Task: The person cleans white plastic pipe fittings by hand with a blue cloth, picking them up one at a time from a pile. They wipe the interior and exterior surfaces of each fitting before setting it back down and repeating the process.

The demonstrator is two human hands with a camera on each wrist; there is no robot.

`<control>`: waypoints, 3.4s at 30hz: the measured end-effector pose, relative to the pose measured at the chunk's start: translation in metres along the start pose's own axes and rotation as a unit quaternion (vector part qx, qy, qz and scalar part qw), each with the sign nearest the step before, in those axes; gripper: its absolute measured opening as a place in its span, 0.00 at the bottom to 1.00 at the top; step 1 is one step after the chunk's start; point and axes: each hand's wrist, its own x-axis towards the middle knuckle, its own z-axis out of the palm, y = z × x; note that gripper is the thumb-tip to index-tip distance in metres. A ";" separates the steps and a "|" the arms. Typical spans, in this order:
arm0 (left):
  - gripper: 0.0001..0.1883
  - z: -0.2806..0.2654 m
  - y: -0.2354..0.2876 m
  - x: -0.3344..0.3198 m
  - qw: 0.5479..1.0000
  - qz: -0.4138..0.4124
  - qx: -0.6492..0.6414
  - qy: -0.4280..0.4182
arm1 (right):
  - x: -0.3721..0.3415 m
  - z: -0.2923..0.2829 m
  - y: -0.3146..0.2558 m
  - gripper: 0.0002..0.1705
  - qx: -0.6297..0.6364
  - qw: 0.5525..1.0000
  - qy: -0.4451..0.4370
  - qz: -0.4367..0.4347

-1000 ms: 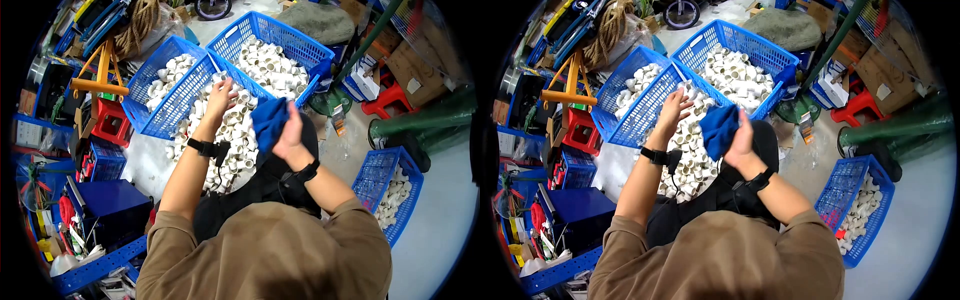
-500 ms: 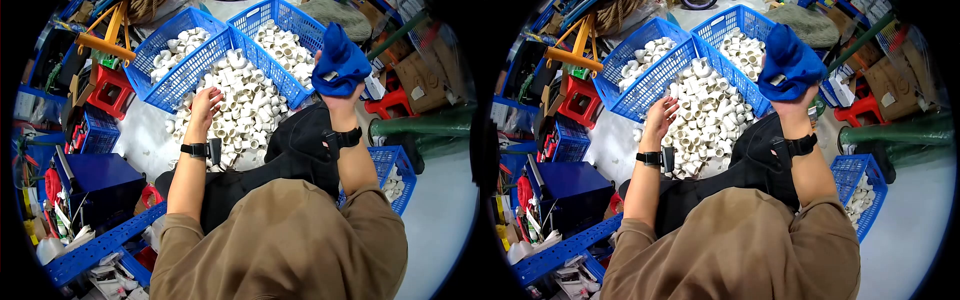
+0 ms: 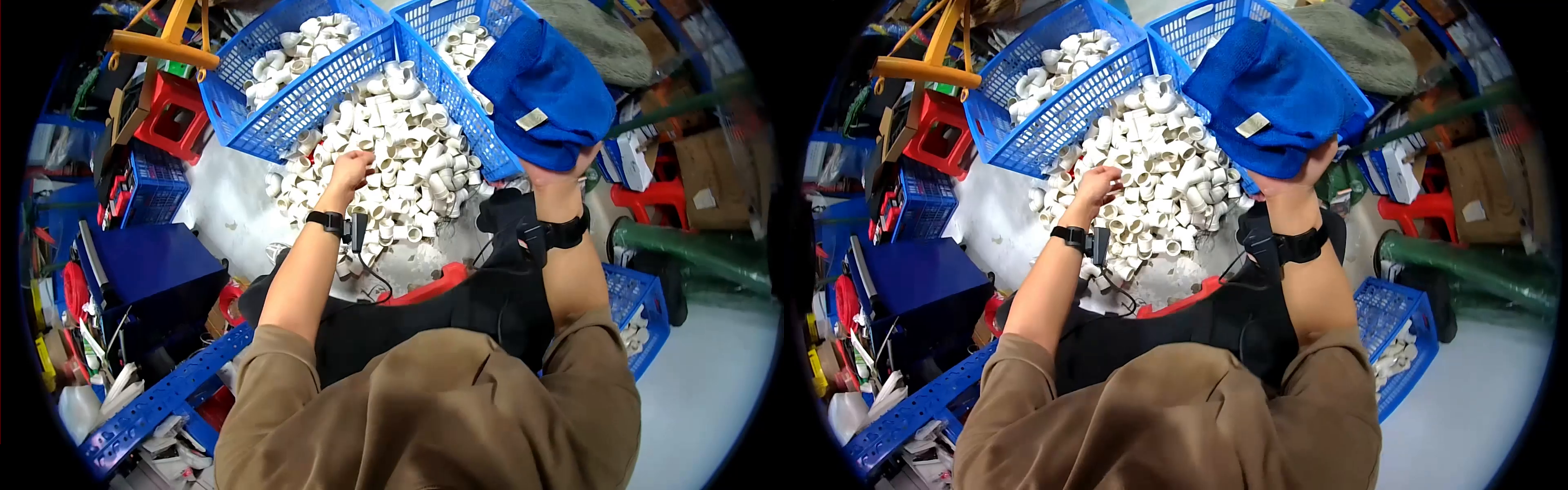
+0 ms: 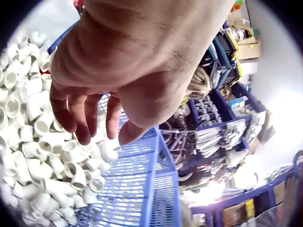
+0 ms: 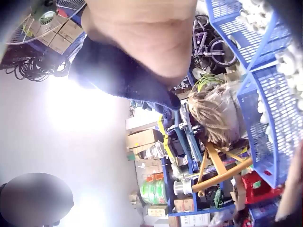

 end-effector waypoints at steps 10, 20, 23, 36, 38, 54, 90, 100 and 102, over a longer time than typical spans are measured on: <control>0.19 -0.024 -0.137 0.081 0.894 -0.074 0.415 0.153 | 0.008 -0.109 -0.018 0.39 -0.271 0.881 0.373 -0.105; 0.46 -0.032 -0.266 0.133 0.927 -0.212 0.257 0.171 | 0.003 -0.153 -0.018 0.40 -0.296 0.844 0.445 -0.038; 0.40 -0.035 -0.298 0.161 0.918 -0.201 0.281 0.197 | 0.004 -0.161 -0.010 0.40 -0.302 0.837 0.455 -0.029; 0.25 0.026 -0.123 0.072 0.997 0.045 -0.059 -0.015 | -0.028 -0.185 0.015 0.35 -0.294 0.910 0.290 0.035; 0.22 0.045 -0.056 0.027 0.982 0.137 -0.127 -0.038 | -0.002 -0.160 0.027 0.35 -0.665 0.715 0.197 0.087; 0.29 0.111 0.050 -0.062 0.949 0.301 -0.006 -0.093 | -0.022 -0.111 0.012 0.33 -0.491 0.791 0.281 0.233; 0.30 0.130 0.112 -0.112 0.937 0.306 0.165 -0.041 | -0.023 -0.099 -0.002 0.39 -0.630 0.751 0.180 0.084; 0.34 0.139 0.133 -0.126 0.765 0.480 0.423 -0.076 | -0.017 -0.089 -0.019 0.37 -0.639 0.747 0.122 0.138; 0.34 0.137 0.134 -0.128 0.748 0.512 0.410 -0.100 | -0.014 -0.093 -0.025 0.34 -0.515 0.814 0.125 0.237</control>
